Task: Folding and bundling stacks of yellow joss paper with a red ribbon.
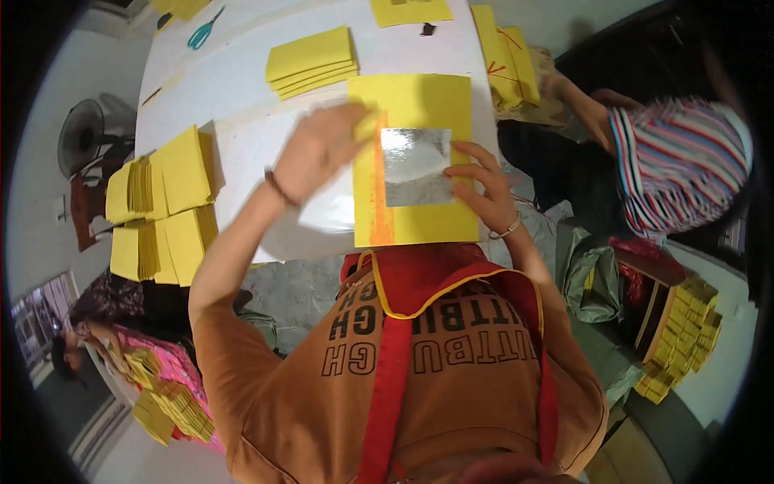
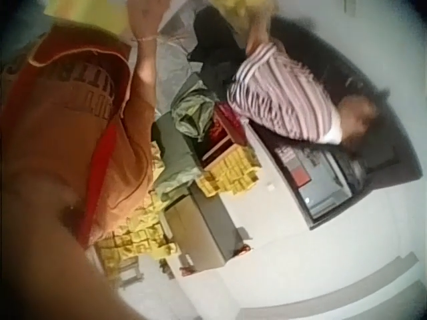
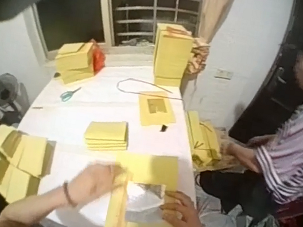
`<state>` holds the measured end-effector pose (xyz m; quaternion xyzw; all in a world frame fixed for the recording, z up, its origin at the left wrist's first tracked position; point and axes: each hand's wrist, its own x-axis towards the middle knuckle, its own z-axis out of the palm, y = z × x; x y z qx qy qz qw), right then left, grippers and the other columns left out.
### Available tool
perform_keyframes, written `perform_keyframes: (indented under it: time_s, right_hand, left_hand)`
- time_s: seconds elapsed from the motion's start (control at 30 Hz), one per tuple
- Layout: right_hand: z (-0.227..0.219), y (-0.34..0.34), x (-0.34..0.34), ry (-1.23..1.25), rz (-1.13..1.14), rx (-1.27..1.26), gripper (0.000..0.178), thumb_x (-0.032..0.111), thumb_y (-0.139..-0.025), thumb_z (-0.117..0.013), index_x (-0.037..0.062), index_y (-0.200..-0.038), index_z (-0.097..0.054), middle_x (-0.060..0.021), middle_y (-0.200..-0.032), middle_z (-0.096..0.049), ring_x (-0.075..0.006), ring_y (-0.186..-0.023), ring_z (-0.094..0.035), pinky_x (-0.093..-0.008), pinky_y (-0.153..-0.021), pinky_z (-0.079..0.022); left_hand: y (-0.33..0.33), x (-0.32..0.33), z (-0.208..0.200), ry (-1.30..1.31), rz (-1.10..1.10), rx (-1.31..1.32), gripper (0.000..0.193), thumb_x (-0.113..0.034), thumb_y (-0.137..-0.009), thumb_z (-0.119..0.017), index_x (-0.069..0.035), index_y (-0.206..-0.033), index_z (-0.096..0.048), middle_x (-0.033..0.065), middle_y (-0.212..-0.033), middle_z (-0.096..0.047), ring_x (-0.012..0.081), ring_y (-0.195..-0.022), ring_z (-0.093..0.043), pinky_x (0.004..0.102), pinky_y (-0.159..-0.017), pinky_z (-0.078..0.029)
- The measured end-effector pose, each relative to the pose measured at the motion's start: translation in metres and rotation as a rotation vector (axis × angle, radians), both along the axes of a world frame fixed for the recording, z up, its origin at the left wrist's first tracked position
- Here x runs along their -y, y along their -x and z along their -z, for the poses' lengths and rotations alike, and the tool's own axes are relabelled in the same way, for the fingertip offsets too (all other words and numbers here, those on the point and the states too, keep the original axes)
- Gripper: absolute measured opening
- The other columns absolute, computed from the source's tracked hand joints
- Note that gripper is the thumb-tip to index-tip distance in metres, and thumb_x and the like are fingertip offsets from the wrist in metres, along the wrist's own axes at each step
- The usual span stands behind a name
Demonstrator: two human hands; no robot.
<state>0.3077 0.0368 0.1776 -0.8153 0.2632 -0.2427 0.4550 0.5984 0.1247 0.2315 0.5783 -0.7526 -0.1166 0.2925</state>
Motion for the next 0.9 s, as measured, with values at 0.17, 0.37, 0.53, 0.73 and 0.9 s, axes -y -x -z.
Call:
perform_keyframes:
  time_s: [0.17,0.37,0.53,0.73,0.9]
  right_hand:
    - [0.006,-0.001,0.0,0.001,-0.034,0.061,0.019,0.013,-0.08,-0.058,0.0052,-0.096,-0.066,-0.0119,-0.128,-0.046,-0.0257,-0.122,-0.039,-0.0351,-0.101,-0.028]
    - [0.022,-0.001,-0.002,-0.162,0.016,0.145,0.025,0.02,-0.089,-0.048,0.0068,-0.096,-0.068,-0.0105,-0.126,-0.049,-0.0242,-0.118,-0.04,-0.0345,-0.101,-0.029]
    - [0.02,-0.001,0.005,-0.204,-0.009,0.216,0.036,0.021,-0.094,-0.037,-0.0019,-0.1,-0.064,-0.009,-0.128,-0.046,-0.0201,-0.116,-0.043,-0.0318,-0.099,-0.032]
    - [0.015,-0.002,-0.001,-0.326,0.012,0.255,0.036,0.022,-0.095,-0.038,-0.0047,-0.105,-0.06,-0.0092,-0.129,-0.045,-0.0174,-0.104,-0.053,-0.0286,-0.094,-0.036]
    - [0.018,0.004,0.0,-0.197,0.004,0.207,0.037,0.023,-0.095,-0.038,-0.0032,-0.1,-0.064,-0.0087,-0.129,-0.045,-0.0179,-0.114,-0.046,-0.0293,-0.097,-0.034]
  left_hand:
    - [0.069,-0.051,-0.013,-0.183,0.277,0.221,0.056,-0.04,-0.076,-0.064,-0.009,-0.12,-0.052,0.0119,-0.121,-0.051,0.0291,-0.107,-0.046,0.038,-0.085,-0.035]
    - [0.065,-0.055,-0.013,-0.146,0.206,0.169,0.059,-0.039,-0.072,-0.067,-0.006,-0.12,-0.052,0.0105,-0.112,-0.054,0.0268,-0.099,-0.048,0.0363,-0.083,-0.037]
    - [0.066,-0.052,-0.017,-0.177,0.137,0.033,0.065,-0.036,-0.067,-0.072,-0.007,-0.121,-0.051,0.0072,-0.095,-0.057,0.0245,-0.086,-0.05,0.033,-0.078,-0.039]
    - [0.069,-0.055,-0.006,-0.198,0.101,-0.025,0.073,-0.037,-0.063,-0.075,-0.009,-0.124,-0.048,0.0057,-0.1,-0.055,0.0238,-0.089,-0.048,0.0352,-0.082,-0.037]
    - [0.064,-0.055,-0.006,-0.252,0.121,-0.225,0.034,-0.03,-0.075,-0.069,-0.007,-0.099,-0.062,0.0071,-0.085,-0.06,0.0208,-0.078,-0.055,0.0314,-0.071,-0.044]
